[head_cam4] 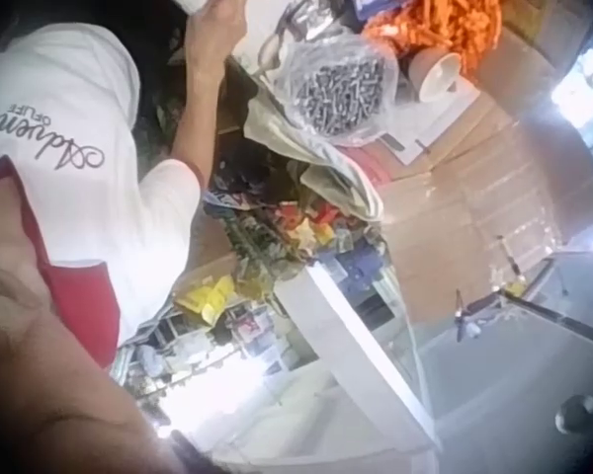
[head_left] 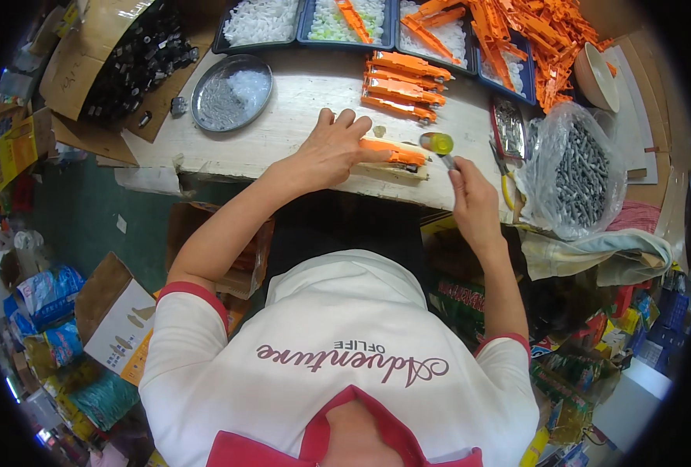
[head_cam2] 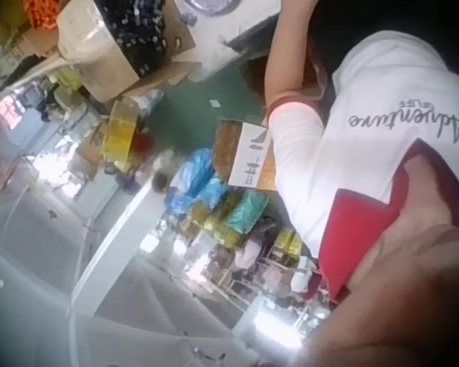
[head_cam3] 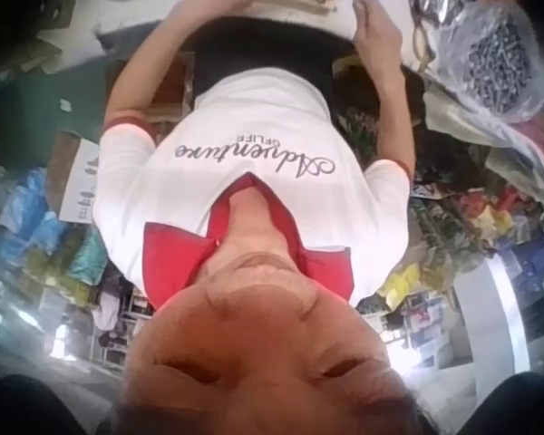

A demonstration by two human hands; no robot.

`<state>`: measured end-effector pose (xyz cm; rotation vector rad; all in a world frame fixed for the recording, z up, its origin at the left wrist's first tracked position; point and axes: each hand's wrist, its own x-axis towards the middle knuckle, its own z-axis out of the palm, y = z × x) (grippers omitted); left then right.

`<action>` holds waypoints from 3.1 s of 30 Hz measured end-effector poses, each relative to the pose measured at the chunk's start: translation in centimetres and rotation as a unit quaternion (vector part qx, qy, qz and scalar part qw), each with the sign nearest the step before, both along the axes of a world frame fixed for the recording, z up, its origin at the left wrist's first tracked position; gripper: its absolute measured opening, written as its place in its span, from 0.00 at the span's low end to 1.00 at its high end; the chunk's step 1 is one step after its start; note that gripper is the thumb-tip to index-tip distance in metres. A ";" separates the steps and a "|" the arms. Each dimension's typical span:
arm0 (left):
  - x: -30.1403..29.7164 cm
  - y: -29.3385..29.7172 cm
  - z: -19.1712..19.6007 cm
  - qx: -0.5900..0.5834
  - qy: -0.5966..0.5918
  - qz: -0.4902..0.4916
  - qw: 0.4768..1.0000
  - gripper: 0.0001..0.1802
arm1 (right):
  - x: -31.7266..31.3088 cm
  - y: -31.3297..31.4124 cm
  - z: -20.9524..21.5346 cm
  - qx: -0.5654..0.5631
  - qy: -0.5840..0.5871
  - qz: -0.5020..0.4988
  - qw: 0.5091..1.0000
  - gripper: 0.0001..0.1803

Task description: Assembling small orange and white plastic parts at a factory workstation, occasionally using a small hammer to fit pieces together.

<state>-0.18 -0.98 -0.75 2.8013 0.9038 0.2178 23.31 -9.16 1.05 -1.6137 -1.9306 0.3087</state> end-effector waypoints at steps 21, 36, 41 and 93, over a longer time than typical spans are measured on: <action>0.7 0.1 0.3 0.013 0.005 -0.010 1.000 0.31 | -2.6 0.0 1.3 -0.083 -0.169 0.004 0.982 0.09; -0.3 0.7 -1.7 -0.108 -0.245 0.103 0.958 0.30 | -5.2 1.6 1.0 -0.028 -0.082 0.088 0.992 0.08; -0.5 0.0 -2.6 -0.112 -0.315 0.135 0.933 0.33 | -4.8 3.5 2.3 -0.027 0.011 0.019 0.999 0.09; 5.7 9.6 -1.9 0.222 -0.245 0.005 0.944 0.13 | 4.6 5.2 -2.9 0.061 -0.179 -0.090 0.978 0.06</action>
